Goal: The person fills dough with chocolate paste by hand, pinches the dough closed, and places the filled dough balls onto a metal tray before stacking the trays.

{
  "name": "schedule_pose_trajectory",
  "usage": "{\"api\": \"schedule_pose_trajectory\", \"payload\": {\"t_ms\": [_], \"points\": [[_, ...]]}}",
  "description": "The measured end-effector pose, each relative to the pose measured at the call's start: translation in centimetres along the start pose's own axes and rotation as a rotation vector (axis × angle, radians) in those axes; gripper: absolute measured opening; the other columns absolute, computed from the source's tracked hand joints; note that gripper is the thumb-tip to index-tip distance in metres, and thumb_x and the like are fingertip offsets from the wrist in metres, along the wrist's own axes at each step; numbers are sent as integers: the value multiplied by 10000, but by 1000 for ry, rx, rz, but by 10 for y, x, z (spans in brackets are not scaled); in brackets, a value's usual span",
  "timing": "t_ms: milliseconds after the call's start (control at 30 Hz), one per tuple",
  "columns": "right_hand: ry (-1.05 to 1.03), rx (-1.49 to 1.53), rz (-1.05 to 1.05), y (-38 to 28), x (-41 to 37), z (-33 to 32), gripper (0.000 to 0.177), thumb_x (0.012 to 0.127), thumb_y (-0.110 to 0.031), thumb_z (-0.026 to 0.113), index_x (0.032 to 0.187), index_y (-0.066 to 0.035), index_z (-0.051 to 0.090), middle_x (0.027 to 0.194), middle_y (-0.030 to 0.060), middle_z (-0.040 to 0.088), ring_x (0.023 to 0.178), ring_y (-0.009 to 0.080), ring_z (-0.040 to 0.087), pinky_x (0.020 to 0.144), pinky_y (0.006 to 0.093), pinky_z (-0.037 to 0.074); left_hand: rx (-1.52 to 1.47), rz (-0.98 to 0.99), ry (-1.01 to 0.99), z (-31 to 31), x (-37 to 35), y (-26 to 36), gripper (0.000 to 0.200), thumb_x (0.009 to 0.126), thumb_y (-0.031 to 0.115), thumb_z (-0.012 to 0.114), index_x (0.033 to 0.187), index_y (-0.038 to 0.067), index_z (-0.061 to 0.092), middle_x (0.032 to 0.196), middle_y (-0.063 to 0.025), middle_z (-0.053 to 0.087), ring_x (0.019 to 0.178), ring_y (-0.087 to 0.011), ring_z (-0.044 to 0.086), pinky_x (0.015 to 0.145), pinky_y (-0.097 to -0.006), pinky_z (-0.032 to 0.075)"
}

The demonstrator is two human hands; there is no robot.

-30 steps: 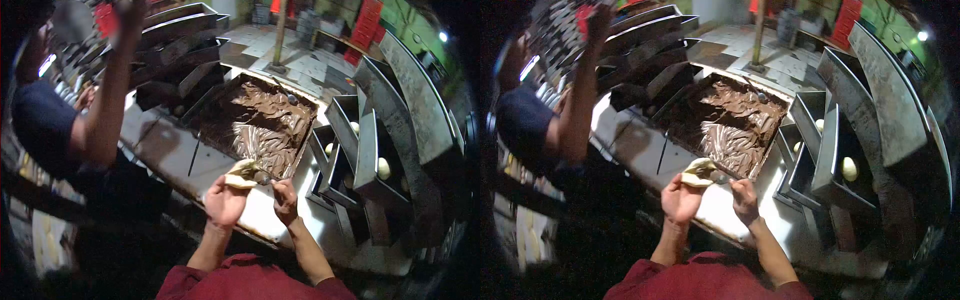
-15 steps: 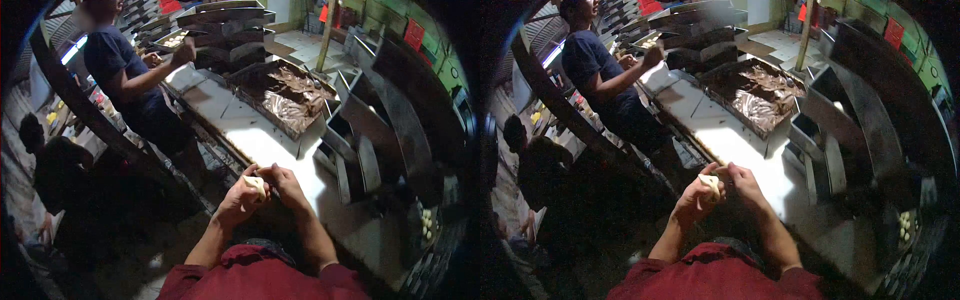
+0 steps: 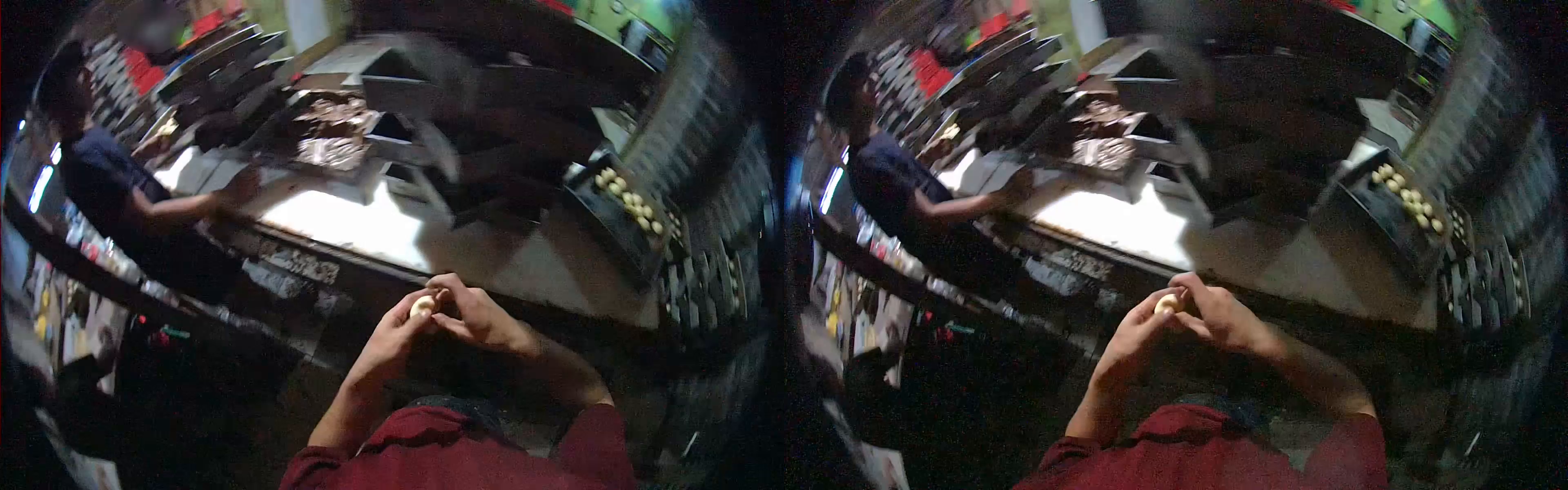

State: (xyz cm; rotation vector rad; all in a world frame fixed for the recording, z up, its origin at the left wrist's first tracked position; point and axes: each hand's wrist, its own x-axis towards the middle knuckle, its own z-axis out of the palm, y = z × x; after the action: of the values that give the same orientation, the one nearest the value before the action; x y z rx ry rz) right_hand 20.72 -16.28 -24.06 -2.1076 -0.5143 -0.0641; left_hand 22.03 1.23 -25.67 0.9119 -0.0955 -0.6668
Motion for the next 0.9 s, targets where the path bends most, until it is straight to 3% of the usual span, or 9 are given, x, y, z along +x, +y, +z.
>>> {"api": "schedule_pose_trajectory", "payload": {"t_ms": [167, 267, 367, 467, 567, 633, 700, 767, 900], "points": [[215, 90, 334, 47, -92, -71, 221, 850, -115, 545, 1059, -44, 528, 1006, 195, 566, 1006, 305, 545, 791, 360, 459, 352, 51, -32, 94, 86, -67, 320, 907, 277, 504, 1106, 26, 514, 909, -14, 532, 807, -79, 486, 741, -241, 427], [569, -925, 63, 106, -149, -84, 283, 877, -157, 512, 1138, -46, 515, 1133, 204, 511, 1109, 318, 464, 859, 386, 430, 493, 298, -147, 130, 190, -177, 313, 895, 255, 510, 1108, 26, 498, 1014, -102, 511, 905, -185, 496, 787, -313, 432], [669, -350, 467, 227, -203, -133, 365, 924, -256, 424, 1222, -49, 466, 1251, 191, 419, 1149, 320, 416, 939, 428, 364, 1101, 684, -269, 174, 268, -227, 371, 878, 209, 514, 1201, 42, 440, 1216, -179, 429, 1105, -317, 429, 911, -404, 379], [727, 273, 553, 262, -194, -161, 399, 931, -284, 405, 1245, -39, 430, 1276, 176, 391, 1141, 310, 420, 961, 419, 342, 1754, 556, -338, 178, 289, -236, 444, 867, 180, 525, 1269, 57, 385, 1306, -181, 375, 1216, -345, 344, 992, -434, 304], [671, 702, 612, 217, -129, -167, 412, 908, -245, 457, 1244, -15, 393, 1269, 164, 382, 1145, 299, 409, 985, 387, 322, 1393, 552, -225, 132, 274, -212, 531, 844, 180, 554, 1310, 52, 333, 1329, -187, 354, 1239, -333, 330, 1019, -430, 269], [387, -367, 720, 362, -148, -93, 405, 906, -231, 467, 1237, -11, 391, 1251, 163, 395, 1130, 299, 411, 997, 369, 300, 1445, 649, 15, 78, 241, -184, 503, 812, 180, 581, 1253, 34, 388, 1239, -187, 416, 1180, -326, 383, 986, -428, 299], [96, -637, 282, 247, -163, -141, 374, 906, -242, 468, 1212, -31, 427, 1223, 150, 424, 1111, 279, 422, 956, 360, 341, 1597, 703, 230, 11, 215, -157, 440, 756, 174, 630, 1140, 6, 495, 1086, -183, 519, 1087, -325, 454, 922, -427, 355], [51, -497, 396, 219, -154, -197, 361, 896, -237, 484, 1188, -29, 447, 1203, 153, 439, 1096, 281, 436, 941, 364, 353, 1079, 427, 331, -43, 184, -105, 481, 708, 200, 662, 1116, 3, 497, 1116, -187, 487, 1068, -331, 457, 931, -428, 350], [173, -391, 735, 242, -91, -232, 335, 874, -226, 517, 1140, -25, 485, 1162, 161, 469, 1067, 285, 465, 912, 373, 378, 1813, 641, 437, -84, 187, -49, 501, 674, 202, 683, 1104, 16, 505, 1150, -171, 467, 1081, -345, 444, 947, -498, 314]]}}
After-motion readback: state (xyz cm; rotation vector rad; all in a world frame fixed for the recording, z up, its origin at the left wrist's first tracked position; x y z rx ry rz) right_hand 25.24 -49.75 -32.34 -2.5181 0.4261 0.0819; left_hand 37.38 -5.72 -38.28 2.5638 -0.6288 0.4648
